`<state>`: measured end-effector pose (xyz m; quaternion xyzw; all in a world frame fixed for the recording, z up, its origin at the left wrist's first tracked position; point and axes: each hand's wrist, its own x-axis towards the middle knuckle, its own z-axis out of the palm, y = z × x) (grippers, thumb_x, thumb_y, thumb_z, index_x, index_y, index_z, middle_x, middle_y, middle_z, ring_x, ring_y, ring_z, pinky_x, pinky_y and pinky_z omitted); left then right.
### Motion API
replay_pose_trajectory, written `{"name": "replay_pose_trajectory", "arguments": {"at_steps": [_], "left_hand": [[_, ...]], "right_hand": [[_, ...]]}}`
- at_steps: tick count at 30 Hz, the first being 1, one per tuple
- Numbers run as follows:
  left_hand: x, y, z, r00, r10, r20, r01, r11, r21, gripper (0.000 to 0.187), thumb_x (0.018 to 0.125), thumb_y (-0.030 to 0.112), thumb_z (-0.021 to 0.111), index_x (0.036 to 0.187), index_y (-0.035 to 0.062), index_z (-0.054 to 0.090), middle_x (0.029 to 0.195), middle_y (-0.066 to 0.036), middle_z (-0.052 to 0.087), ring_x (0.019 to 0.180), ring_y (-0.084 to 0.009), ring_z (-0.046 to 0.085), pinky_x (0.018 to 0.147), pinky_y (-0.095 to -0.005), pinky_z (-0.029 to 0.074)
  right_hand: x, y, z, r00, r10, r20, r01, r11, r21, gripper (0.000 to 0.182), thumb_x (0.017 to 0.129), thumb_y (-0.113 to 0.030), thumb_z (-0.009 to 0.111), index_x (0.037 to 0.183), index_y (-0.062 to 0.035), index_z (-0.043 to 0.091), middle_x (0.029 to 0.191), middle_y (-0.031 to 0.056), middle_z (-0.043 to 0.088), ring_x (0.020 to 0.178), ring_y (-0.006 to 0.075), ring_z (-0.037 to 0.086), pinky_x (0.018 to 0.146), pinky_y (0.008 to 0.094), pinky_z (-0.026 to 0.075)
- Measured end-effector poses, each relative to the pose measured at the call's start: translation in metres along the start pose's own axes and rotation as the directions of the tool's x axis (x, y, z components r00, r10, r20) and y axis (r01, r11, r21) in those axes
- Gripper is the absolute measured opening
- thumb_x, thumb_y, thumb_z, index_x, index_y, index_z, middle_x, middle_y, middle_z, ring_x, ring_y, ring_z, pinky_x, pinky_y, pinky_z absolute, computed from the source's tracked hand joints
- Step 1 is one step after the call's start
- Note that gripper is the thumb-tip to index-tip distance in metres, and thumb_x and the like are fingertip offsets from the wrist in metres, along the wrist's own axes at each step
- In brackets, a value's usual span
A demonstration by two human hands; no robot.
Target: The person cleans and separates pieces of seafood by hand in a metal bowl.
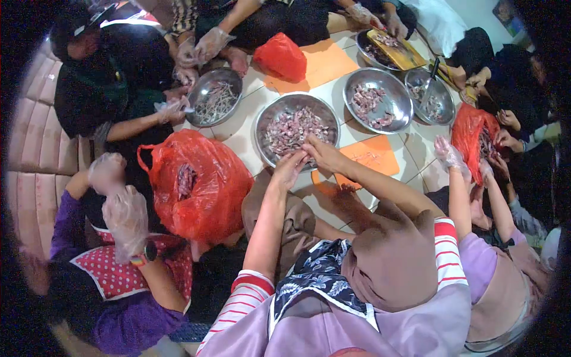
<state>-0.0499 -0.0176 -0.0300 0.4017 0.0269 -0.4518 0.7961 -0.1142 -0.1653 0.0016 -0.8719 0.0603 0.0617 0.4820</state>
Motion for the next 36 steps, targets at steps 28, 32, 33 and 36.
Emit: {"name": "replay_pose_trajectory", "arguments": {"at_steps": [28, 32, 33, 36], "left_hand": [[0.010, -0.001, -0.011, 1.000, 0.015, -0.010, -0.015, 0.999, -0.041, 0.015, 0.080, 0.009, 0.060, 0.092, 0.0022, 0.058, 0.093, -0.003, 0.059, 0.087, -0.0103, 0.056, 0.076, -0.0171, 0.047], [0.011, -0.003, -0.015, 0.997, -0.076, -0.025, 0.077, 0.997, 0.016, 0.016, 0.080, 0.009, 0.060, 0.093, 0.0021, 0.058, 0.090, -0.003, 0.060, 0.082, -0.0112, 0.057, 0.073, -0.0184, 0.048], [0.008, -0.002, -0.012, 0.992, -0.107, -0.065, 0.112, 0.991, 0.068, 0.016, 0.080, 0.009, 0.060, 0.094, 0.0021, 0.058, 0.090, -0.002, 0.060, 0.080, -0.0113, 0.058, 0.072, -0.0188, 0.048], [0.001, 0.001, -0.004, 0.985, -0.142, -0.101, 0.151, 0.984, 0.091, 0.015, 0.079, 0.009, 0.061, 0.093, 0.0031, 0.059, 0.089, -0.002, 0.060, 0.078, -0.0111, 0.058, 0.070, -0.0190, 0.048]], "right_hand": [[-0.025, -0.014, -0.005, 1.000, -0.030, 0.008, 0.027, 0.979, 0.200, 0.043, 0.093, -0.030, 0.035, 0.128, -0.0060, 0.031, 0.123, 0.0171, 0.045, 0.112, 0.0283, 0.046, 0.094, 0.0344, 0.035], [-0.017, 0.006, 0.006, 1.000, -0.029, 0.007, 0.026, 0.969, 0.247, 0.041, 0.093, -0.032, 0.035, 0.124, -0.0063, 0.034, 0.116, 0.0197, 0.050, 0.105, 0.0327, 0.051, 0.089, 0.0382, 0.038], [-0.013, 0.010, 0.009, 0.999, -0.048, -0.019, 0.051, 0.985, 0.163, 0.040, 0.092, -0.034, 0.035, 0.122, -0.0062, 0.035, 0.111, 0.0211, 0.051, 0.102, 0.0351, 0.052, 0.087, 0.0387, 0.039], [-0.013, 0.012, 0.012, 0.997, -0.045, -0.063, 0.049, 0.996, 0.077, 0.039, 0.092, -0.036, 0.035, 0.117, -0.0055, 0.037, 0.104, 0.0229, 0.054, 0.097, 0.0388, 0.053, 0.083, 0.0398, 0.041]]}}
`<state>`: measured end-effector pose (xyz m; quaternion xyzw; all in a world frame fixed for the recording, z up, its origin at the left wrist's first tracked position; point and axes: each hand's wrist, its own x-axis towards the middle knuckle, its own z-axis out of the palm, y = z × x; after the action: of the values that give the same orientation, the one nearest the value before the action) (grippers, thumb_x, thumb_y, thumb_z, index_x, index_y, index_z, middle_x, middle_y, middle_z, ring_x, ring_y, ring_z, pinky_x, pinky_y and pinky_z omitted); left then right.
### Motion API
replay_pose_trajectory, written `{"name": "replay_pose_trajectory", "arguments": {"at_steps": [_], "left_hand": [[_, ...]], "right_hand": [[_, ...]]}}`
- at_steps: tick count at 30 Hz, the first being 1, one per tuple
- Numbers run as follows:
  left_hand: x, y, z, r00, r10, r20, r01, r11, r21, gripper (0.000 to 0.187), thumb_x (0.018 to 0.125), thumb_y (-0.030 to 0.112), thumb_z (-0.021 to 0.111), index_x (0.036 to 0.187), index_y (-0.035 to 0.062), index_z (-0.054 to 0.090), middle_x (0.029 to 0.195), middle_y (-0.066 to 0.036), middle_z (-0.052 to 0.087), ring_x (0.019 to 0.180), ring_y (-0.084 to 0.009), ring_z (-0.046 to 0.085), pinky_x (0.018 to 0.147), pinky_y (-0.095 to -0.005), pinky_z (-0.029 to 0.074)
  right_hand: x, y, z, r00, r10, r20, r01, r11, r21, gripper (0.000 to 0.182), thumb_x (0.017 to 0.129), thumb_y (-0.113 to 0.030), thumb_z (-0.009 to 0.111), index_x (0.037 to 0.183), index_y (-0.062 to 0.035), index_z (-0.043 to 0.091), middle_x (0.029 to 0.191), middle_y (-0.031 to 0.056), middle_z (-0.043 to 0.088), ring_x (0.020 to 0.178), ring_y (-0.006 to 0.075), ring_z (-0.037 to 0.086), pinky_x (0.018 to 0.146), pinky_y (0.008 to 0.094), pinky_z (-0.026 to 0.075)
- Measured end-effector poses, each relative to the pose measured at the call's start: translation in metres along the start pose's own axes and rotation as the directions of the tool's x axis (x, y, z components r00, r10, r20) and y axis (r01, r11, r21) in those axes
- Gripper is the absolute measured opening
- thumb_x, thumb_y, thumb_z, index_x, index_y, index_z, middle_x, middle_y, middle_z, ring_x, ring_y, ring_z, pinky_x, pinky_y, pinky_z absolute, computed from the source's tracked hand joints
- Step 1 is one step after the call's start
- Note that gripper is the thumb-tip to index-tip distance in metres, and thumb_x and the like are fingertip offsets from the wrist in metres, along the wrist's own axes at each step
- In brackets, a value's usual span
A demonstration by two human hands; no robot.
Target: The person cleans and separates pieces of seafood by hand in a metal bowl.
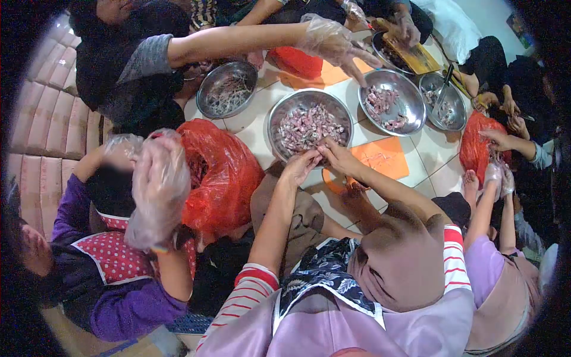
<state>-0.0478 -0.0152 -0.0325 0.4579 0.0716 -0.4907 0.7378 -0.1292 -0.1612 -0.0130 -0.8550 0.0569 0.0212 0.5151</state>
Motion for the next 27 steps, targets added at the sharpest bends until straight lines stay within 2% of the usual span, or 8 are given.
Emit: {"name": "replay_pose_trajectory", "arguments": {"at_steps": [5, 8, 10, 14, 15, 19, 25, 27], "left_hand": [[-0.003, 0.000, 0.005, 1.000, -0.006, 0.006, 0.006, 0.998, 0.060, 0.016, 0.079, 0.009, 0.062, 0.093, 0.0040, 0.059, 0.090, -0.003, 0.061, 0.081, -0.0114, 0.058, 0.072, -0.0195, 0.047], [-0.004, 0.002, 0.009, 0.997, 0.001, 0.076, -0.007, 0.997, 0.075, 0.018, 0.079, 0.009, 0.062, 0.096, 0.0029, 0.058, 0.092, -0.004, 0.061, 0.084, -0.0126, 0.058, 0.076, -0.0206, 0.047], [-0.001, 0.001, 0.006, 0.991, 0.018, 0.134, -0.027, 0.997, 0.067, 0.020, 0.080, 0.008, 0.061, 0.099, 0.0019, 0.057, 0.094, -0.005, 0.060, 0.087, -0.0137, 0.058, 0.078, -0.0215, 0.047], [-0.003, 0.005, 0.006, 0.993, 0.077, 0.089, -0.078, 0.997, 0.011, 0.024, 0.082, 0.003, 0.056, 0.106, -0.0019, 0.053, 0.103, -0.010, 0.057, 0.099, -0.0189, 0.056, 0.088, -0.0256, 0.045], [-0.004, 0.005, 0.006, 0.991, 0.102, 0.087, -0.104, 0.994, 0.014, 0.025, 0.082, 0.003, 0.056, 0.106, -0.0022, 0.051, 0.103, -0.011, 0.057, 0.099, -0.0189, 0.056, 0.088, -0.0258, 0.046], [0.001, 0.003, 0.005, 0.984, 0.174, 0.034, -0.175, 0.984, 0.041, 0.031, 0.081, 0.003, 0.057, 0.110, -0.0028, 0.048, 0.103, -0.012, 0.057, 0.098, -0.0192, 0.056, 0.088, -0.0262, 0.046], [0.001, 0.003, 0.008, 0.982, 0.191, -0.011, -0.189, 0.979, 0.078, 0.034, 0.080, 0.005, 0.059, 0.111, -0.0023, 0.047, 0.103, -0.010, 0.056, 0.097, -0.0186, 0.056, 0.085, -0.0254, 0.046], [0.000, 0.003, 0.010, 0.982, 0.179, -0.054, -0.175, 0.982, 0.075, 0.034, 0.081, 0.005, 0.059, 0.111, -0.0020, 0.047, 0.102, -0.009, 0.056, 0.095, -0.0178, 0.056, 0.085, -0.0252, 0.046]], "right_hand": [[0.000, -0.019, -0.008, 0.996, 0.092, 0.012, -0.093, 0.994, 0.052, 0.039, 0.092, -0.038, 0.034, 0.105, -0.0025, 0.040, 0.092, 0.0226, 0.055, 0.085, 0.0371, 0.056, 0.075, 0.0407, 0.043], [0.004, -0.017, -0.011, 0.974, 0.224, 0.020, -0.224, 0.959, 0.173, 0.042, 0.091, -0.042, 0.036, 0.096, -0.0007, 0.040, 0.077, 0.0190, 0.053, 0.067, 0.0294, 0.054, 0.061, 0.0388, 0.043], [0.008, -0.009, -0.018, 0.941, 0.338, 0.012, -0.321, 0.882, 0.345, 0.045, 0.090, -0.045, 0.037, 0.091, -0.0003, 0.039, 0.066, 0.0122, 0.047, 0.054, 0.0193, 0.047, 0.047, 0.0322, 0.040], [0.012, 0.012, -0.033, 0.942, 0.333, -0.039, -0.290, 0.868, 0.403, 0.035, 0.091, -0.041, 0.034, 0.092, -0.0067, 0.040, 0.063, 0.0012, 0.042, 0.048, 0.0080, 0.041, 0.040, 0.0203, 0.034], [0.012, 0.009, -0.036, 0.916, 0.401, 0.017, -0.369, 0.826, 0.426, 0.038, 0.091, -0.041, 0.034, 0.100, -0.0038, 0.040, 0.062, 0.0013, 0.042, 0.049, 0.0081, 0.042, 0.040, 0.0202, 0.033], [0.002, -0.014, -0.041, 0.930, 0.365, 0.030, -0.339, 0.827, 0.449, 0.039, 0.092, -0.040, 0.035, 0.110, -0.0052, 0.040, 0.062, 0.0015, 0.043, 0.048, 0.0083, 0.041, 0.039, 0.0210, 0.032], [-0.006, -0.023, -0.029, 0.954, 0.195, 0.227, -0.265, 0.903, 0.339, 0.040, 0.092, -0.041, 0.032, 0.124, -0.0153, 0.033, 0.064, 0.0050, 0.046, 0.047, 0.0090, 0.043, 0.040, 0.0215, 0.034], [-0.005, -0.021, -0.023, 0.977, 0.162, 0.140, -0.185, 0.968, 0.170, 0.046, 0.090, -0.044, 0.036, 0.124, -0.0134, 0.031, 0.091, 0.0167, 0.051, 0.079, 0.0188, 0.053, 0.069, 0.0303, 0.040]]}}
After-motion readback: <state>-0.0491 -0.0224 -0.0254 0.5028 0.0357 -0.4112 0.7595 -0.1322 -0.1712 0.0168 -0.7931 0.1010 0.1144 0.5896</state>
